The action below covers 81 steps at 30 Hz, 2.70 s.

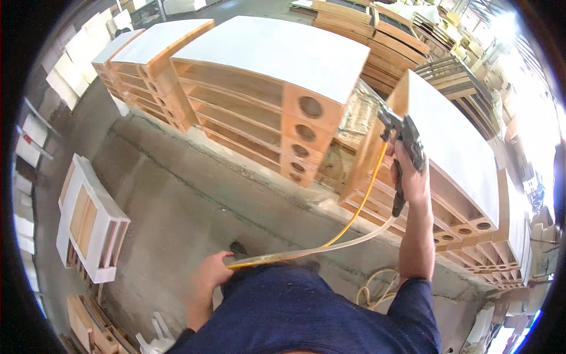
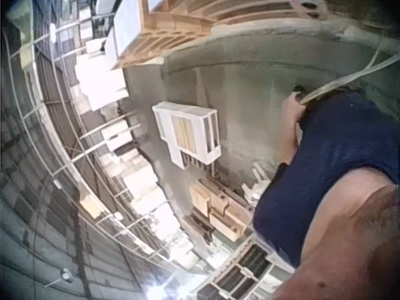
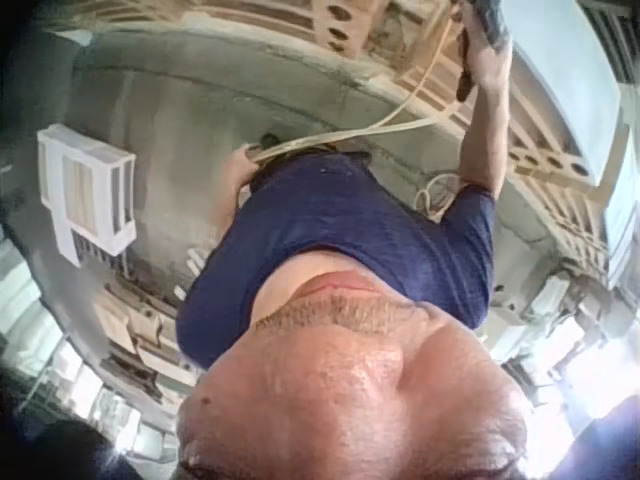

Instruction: The person uses a pneumatic spray gun to apply a white coating to the surfaces of several wooden structures with circular cutouts. They move between the structures, spraying the top and side faces in a workshop environment.

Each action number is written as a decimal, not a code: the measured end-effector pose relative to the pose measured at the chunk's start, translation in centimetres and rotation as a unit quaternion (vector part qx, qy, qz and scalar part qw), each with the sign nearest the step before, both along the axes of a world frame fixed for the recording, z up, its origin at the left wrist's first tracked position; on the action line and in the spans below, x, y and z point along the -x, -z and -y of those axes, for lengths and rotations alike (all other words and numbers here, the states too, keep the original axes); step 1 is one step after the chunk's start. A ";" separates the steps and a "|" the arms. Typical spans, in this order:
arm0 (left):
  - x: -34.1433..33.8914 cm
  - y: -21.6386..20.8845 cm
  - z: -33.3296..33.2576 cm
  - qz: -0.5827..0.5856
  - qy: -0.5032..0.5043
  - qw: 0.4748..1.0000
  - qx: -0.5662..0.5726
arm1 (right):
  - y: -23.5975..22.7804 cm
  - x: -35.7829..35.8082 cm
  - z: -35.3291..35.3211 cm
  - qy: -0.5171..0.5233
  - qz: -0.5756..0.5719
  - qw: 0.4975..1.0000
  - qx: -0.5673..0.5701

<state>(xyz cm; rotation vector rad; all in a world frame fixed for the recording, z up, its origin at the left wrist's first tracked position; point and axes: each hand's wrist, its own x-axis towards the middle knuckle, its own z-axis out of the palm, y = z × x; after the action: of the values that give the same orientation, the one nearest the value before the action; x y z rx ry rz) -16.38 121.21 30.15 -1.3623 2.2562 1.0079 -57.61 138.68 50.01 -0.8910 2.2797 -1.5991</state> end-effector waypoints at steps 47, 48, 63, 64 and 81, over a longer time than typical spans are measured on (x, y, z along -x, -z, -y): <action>-12.3 0.7 96.6 -0.105 0.243 0.952 -0.154 | -4.9 -31.3 79.2 0.185 -0.074 0.941 -0.275; -11.8 0.7 96.6 -0.110 0.249 0.949 -0.161 | -4.6 -31.6 79.2 0.190 -0.090 0.939 -0.272; -10.3 1.0 92.6 -0.159 0.202 0.954 -0.156 | -11.2 -12.9 80.3 0.284 -0.001 0.957 -0.058; -10.1 1.1 91.6 -0.165 0.195 0.952 -0.166 | -11.4 -12.1 79.3 0.302 0.009 0.950 -0.074; 0.4 -2.0 72.8 -0.134 0.273 0.937 -0.173 | -11.5 -2.9 49.8 0.461 -0.019 0.887 0.003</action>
<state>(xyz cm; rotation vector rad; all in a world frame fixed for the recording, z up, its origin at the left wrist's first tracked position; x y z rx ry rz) -16.75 48.43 32.17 -0.4309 2.2934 1.3446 -54.67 88.88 61.51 0.2743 2.9242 -1.8695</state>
